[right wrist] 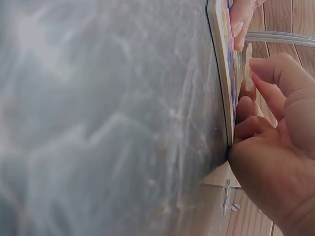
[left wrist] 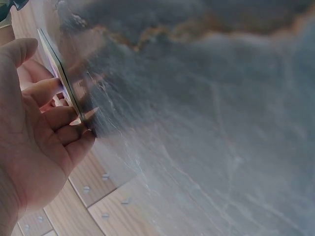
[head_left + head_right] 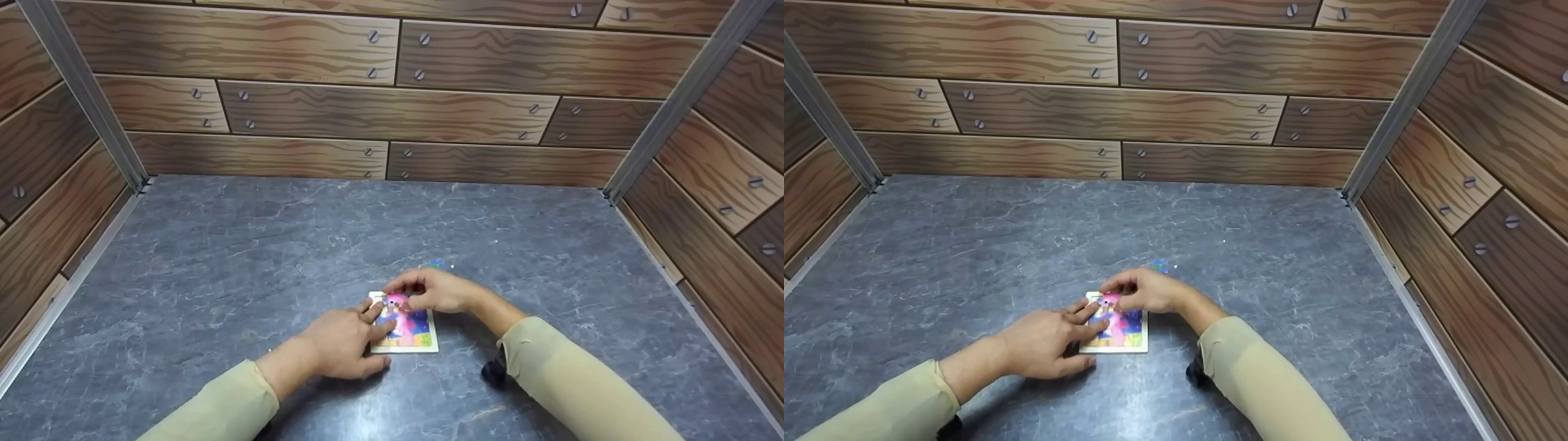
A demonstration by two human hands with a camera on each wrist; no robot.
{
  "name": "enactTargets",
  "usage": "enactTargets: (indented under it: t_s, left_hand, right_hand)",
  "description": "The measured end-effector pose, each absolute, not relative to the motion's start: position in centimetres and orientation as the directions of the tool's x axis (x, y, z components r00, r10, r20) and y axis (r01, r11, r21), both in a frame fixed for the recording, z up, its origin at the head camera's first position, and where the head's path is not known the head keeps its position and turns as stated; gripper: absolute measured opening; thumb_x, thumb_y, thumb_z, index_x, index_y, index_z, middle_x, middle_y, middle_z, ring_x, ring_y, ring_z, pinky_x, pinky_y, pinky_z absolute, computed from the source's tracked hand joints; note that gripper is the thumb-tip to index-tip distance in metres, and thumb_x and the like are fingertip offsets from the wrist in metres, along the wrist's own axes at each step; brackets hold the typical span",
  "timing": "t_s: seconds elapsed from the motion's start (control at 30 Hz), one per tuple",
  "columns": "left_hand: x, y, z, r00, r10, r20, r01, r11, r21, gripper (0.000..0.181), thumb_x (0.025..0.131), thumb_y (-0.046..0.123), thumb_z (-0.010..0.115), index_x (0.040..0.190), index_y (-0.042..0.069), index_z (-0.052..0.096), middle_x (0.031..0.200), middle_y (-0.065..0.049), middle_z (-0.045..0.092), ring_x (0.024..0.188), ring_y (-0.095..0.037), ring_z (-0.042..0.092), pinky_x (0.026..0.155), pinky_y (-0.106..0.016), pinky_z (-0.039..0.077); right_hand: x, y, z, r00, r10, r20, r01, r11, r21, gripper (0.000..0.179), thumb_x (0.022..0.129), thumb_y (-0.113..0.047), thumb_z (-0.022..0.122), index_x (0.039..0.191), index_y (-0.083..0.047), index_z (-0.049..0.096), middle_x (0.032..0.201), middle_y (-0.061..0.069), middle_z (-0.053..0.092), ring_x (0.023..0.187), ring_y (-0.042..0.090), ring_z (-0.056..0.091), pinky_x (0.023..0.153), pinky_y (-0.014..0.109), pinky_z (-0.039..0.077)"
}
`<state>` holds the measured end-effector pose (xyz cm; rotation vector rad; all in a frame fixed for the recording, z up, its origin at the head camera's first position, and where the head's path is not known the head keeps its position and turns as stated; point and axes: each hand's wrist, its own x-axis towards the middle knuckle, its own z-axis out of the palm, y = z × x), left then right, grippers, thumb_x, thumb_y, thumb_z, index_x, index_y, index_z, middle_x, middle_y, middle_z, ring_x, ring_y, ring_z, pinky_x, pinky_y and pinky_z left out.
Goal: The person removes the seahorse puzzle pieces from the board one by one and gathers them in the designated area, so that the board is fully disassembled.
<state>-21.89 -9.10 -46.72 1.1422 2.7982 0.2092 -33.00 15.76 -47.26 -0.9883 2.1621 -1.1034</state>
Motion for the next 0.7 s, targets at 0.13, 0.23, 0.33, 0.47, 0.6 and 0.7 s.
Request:
enactTargets:
  t_s: [0.13,0.23,0.33,0.47,0.6,0.7]
  left_hand:
    - [-21.9,-9.0,-46.7,-0.709,0.704,-0.054,0.688,0.706,0.171,0.067,0.103,0.057,0.055,0.157,0.017,0.055,0.16,-0.023,0.047,0.146,-0.043,0.048,0.109,-0.052,0.051]
    - [-22.0,-9.0,-46.7,-0.708,0.703,-0.06,0.687,0.706,0.172,0.067,0.103,0.057,0.054,0.158,0.018,0.054,0.16,-0.023,0.046,0.146,-0.043,0.047,0.109,-0.052,0.05]
    - [-22.1,-9.0,-46.7,-0.71,0.701,-0.068,0.683,0.709,0.176,0.068,0.103,0.058,0.053,0.158,0.018,0.054,0.161,-0.022,0.046,0.147,-0.042,0.047,0.11,-0.052,0.05]
    - [-22.2,-9.0,-46.7,-0.712,0.698,-0.074,0.679,0.712,0.177,0.068,0.103,0.058,0.053,0.159,0.018,0.053,0.161,-0.022,0.045,0.147,-0.043,0.046,0.11,-0.052,0.05]
    - [-22.1,-9.1,-46.7,-0.715,0.695,-0.076,0.677,0.715,0.172,0.069,0.103,0.059,0.053,0.159,0.019,0.053,0.161,-0.023,0.046,0.147,-0.042,0.047,0.111,-0.052,0.049]
    - [-22.0,-9.0,-46.6,-0.713,0.698,-0.072,0.68,0.712,0.173,0.069,0.103,0.058,0.053,0.158,0.018,0.054,0.16,-0.023,0.047,0.146,-0.042,0.047,0.111,-0.052,0.049]
  right_hand:
    - [-33.0,15.8,-47.2,-0.628,-0.769,-0.119,-0.333,0.404,-0.852,0.043,0.094,-0.006,0.072,0.137,-0.006,0.07,0.121,0.006,0.071,0.106,0.019,0.062,0.093,0.032,0.051]
    - [-33.0,15.8,-47.2,-0.638,-0.763,-0.106,-0.323,0.389,-0.863,0.039,0.096,-0.006,0.072,0.135,-0.004,0.071,0.119,0.008,0.072,0.104,0.019,0.062,0.091,0.03,0.052]
    - [-32.9,15.7,-46.8,-0.647,-0.759,-0.075,-0.336,0.373,-0.865,0.037,0.097,-0.004,0.07,0.134,-0.001,0.07,0.122,0.011,0.073,0.105,0.018,0.064,0.092,0.029,0.053]
    - [-32.9,15.7,-45.7,-0.667,-0.745,-0.024,-0.37,0.359,-0.857,0.037,0.096,-0.002,0.069,0.133,0.0,0.071,0.125,0.013,0.073,0.107,0.02,0.065,0.094,0.03,0.053]
    - [-33.1,16.0,-44.6,-0.689,-0.724,0.03,-0.416,0.361,-0.835,0.034,0.096,-0.007,0.073,0.13,-0.003,0.073,0.121,0.011,0.075,0.101,0.024,0.065,0.087,0.03,0.052]
    - [-33.3,16.5,-44.0,-0.705,-0.706,0.067,-0.447,0.369,-0.815,0.032,0.095,-0.007,0.074,0.127,-0.004,0.075,0.115,0.01,0.075,0.096,0.023,0.063,0.082,0.028,0.051]
